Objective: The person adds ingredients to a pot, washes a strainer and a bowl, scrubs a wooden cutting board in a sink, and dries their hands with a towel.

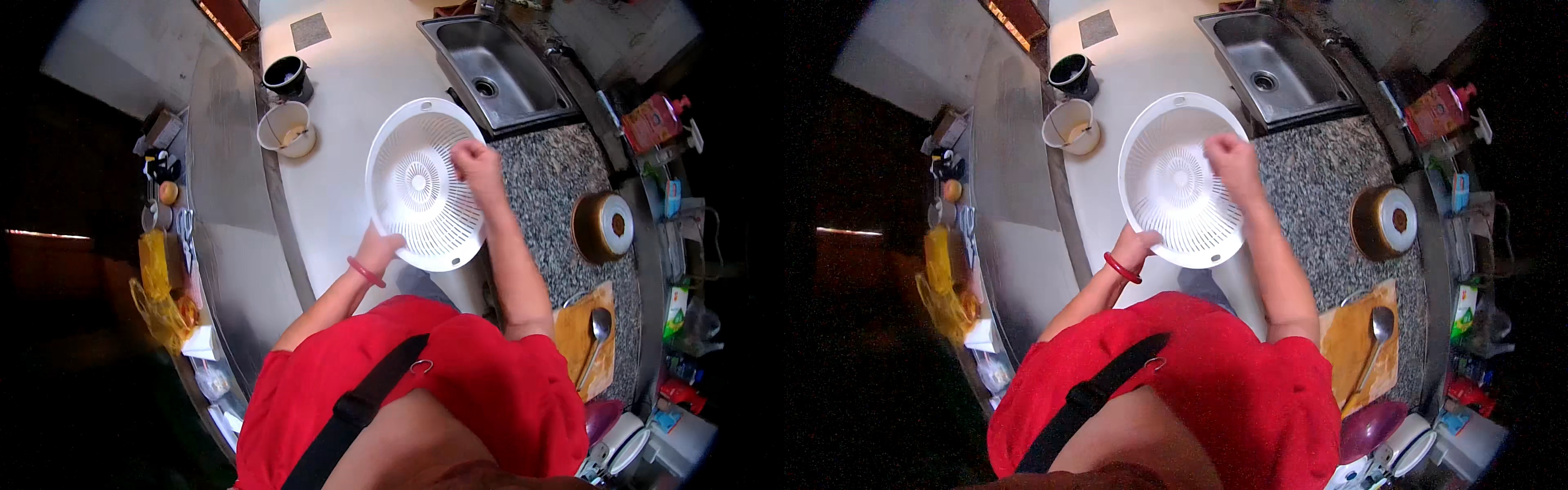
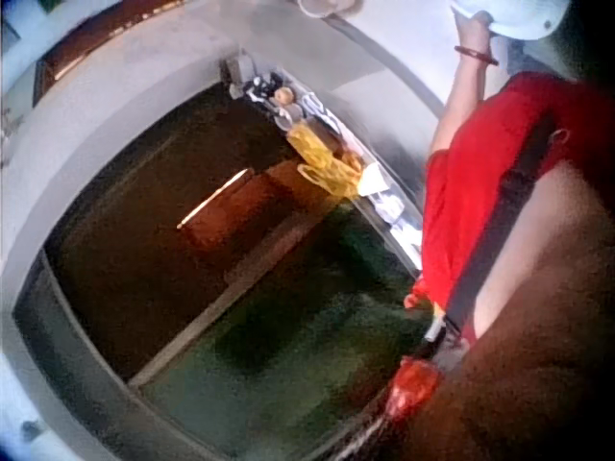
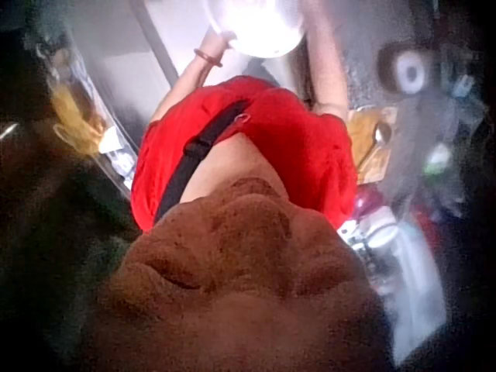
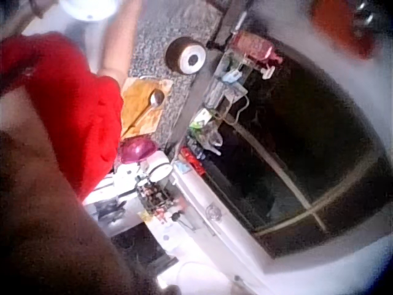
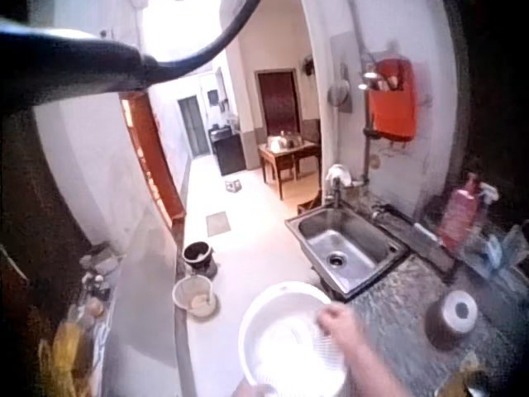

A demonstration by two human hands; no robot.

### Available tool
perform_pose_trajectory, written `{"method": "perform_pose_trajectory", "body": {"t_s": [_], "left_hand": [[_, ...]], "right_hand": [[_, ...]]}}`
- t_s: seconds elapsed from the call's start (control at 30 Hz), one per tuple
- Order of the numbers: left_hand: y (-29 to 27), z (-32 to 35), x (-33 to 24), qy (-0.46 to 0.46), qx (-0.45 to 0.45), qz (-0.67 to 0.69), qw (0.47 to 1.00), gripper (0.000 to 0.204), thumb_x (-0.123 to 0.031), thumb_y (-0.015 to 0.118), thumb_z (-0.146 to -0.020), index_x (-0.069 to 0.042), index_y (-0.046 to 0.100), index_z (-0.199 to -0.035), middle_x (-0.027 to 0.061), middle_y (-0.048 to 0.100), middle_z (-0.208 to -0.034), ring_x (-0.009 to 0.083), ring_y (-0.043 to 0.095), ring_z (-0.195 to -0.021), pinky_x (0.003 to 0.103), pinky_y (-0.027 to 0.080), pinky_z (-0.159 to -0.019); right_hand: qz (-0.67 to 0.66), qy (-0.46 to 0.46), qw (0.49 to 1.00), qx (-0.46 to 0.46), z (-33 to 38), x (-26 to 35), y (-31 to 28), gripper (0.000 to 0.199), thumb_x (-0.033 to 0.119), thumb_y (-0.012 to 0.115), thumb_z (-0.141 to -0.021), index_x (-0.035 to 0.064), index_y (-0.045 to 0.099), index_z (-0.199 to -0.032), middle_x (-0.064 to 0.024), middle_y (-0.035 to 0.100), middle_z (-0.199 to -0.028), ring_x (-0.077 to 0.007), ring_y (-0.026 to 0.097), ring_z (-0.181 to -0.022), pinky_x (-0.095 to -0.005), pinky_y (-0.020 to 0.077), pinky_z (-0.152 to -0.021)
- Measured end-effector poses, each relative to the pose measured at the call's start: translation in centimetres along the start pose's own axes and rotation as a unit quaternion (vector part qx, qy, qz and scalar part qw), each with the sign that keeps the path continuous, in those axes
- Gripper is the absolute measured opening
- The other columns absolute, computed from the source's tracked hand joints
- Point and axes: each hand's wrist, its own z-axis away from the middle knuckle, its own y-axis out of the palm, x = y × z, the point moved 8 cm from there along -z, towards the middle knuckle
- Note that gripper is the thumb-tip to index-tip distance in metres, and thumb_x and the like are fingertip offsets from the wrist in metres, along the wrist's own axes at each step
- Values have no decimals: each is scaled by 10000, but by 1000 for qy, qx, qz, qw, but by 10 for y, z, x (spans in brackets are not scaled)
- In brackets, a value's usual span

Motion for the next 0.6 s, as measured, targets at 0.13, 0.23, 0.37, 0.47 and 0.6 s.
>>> {"method": "perform_pose_trajectory", "body": {"t_s": [0.13,0.23,0.37,0.47,0.6], "left_hand": [[-13,-70,-28,-27,-8,67,997,449,34,434,-627,68,380,-1072,122,510,-904,208,552,-767,287,476,-586],[-13,-101,-45,-38,-9,53,998,409,29,442,-631,69,414,-1038,116,518,-889,209,555,-753,292,478,-589],[-7,-149,-72,-13,16,42,999,485,40,439,-597,63,386,-1079,124,521,-934,224,569,-757,314,497,-606],[-10,-184,-83,-3,19,16,1000,469,26,431,-599,64,390,-1064,108,521,-894,202,561,-686,295,477,-538],[1,-250,-126,85,40,-171,981,468,5,425,-623,43,379,-1087,83,500,-867,159,501,-639,266,424,-503]], "right_hand": [[-143,-36,988,34,-112,59,-64,70,104,529,-752,49,490,-730,10,464,-587,-42,399,-467,-156,317,-423],[-101,-80,991,39,-194,46,-114,180,93,545,-724,44,515,-895,-69,545,-688,-142,511,-563,-226,404,-505],[374,-183,894,-165,-229,38,-150,225,100,503,-736,98,520,-961,-123,580,-755,-244,561,-657,-319,430,-570],[171,-69,975,-122,-230,1,-144,136,107,470,-763,14,565,-788,-59,565,-576,-135,537,-533,-250,408,-506],[56,34,983,-173,-166,-72,-132,156,107,482,-765,-24,565,-759,-47,558,-583,-84,522,-533,-208,401,-495]]}}
